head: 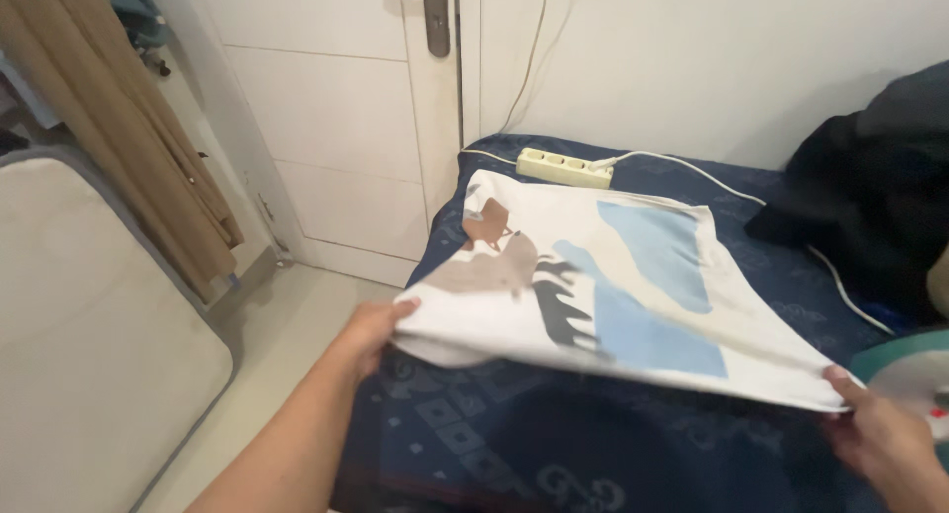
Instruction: The person irons a white towel with a cartoon print on both sides using a handheld iron on a bed. They smooth the towel, iron it, flip it, and iron the other side before folding it.
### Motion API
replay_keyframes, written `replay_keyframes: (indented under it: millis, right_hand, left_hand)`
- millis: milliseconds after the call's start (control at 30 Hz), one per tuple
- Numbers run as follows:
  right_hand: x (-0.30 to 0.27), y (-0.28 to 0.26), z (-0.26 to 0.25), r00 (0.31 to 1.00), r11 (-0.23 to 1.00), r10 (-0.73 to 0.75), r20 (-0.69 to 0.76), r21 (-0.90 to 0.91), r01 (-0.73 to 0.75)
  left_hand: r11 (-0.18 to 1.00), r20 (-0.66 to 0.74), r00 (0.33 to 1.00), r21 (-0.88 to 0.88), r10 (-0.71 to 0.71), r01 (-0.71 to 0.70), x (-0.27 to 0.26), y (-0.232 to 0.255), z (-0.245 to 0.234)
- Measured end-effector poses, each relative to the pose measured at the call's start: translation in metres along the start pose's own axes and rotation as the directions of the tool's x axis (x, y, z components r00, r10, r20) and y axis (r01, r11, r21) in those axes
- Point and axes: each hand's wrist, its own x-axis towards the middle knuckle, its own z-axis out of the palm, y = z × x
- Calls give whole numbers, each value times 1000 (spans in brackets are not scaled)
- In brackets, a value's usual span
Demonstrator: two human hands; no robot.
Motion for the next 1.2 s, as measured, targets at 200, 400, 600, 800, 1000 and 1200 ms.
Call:
replay_keyframes:
  millis: [200,400,600,800,1000,1200]
  right_hand:
    - [7,48,-21,986,990,120,119,53,-127]
    - [-30,50,-7,870,900,425,249,-13,-436]
    - [-72,-54,48,817,872,479,320,-71,-483]
    - [-71,-191,140,866,981,196,459,-99,-169]
    - [-97,-259,194,570,740,-397,720,618,-265]
    - [-50,-177,225,781,960,5,624,217,-180]
  left_hand:
    - [965,44,988,-213,-148,155,-13,-39,-4]
    - [975,117,990,-199,-73,95,-37,-61,2]
    - [946,130,991,-326,40,4,-18,-32,-6]
    - [953,142,985,-270,-100,135,5,-30,-12]
    - [938,102,982,-294,-160,183,-3,-51,-2]
    - [879,204,968,-421,-147,222,5,-57,-1]
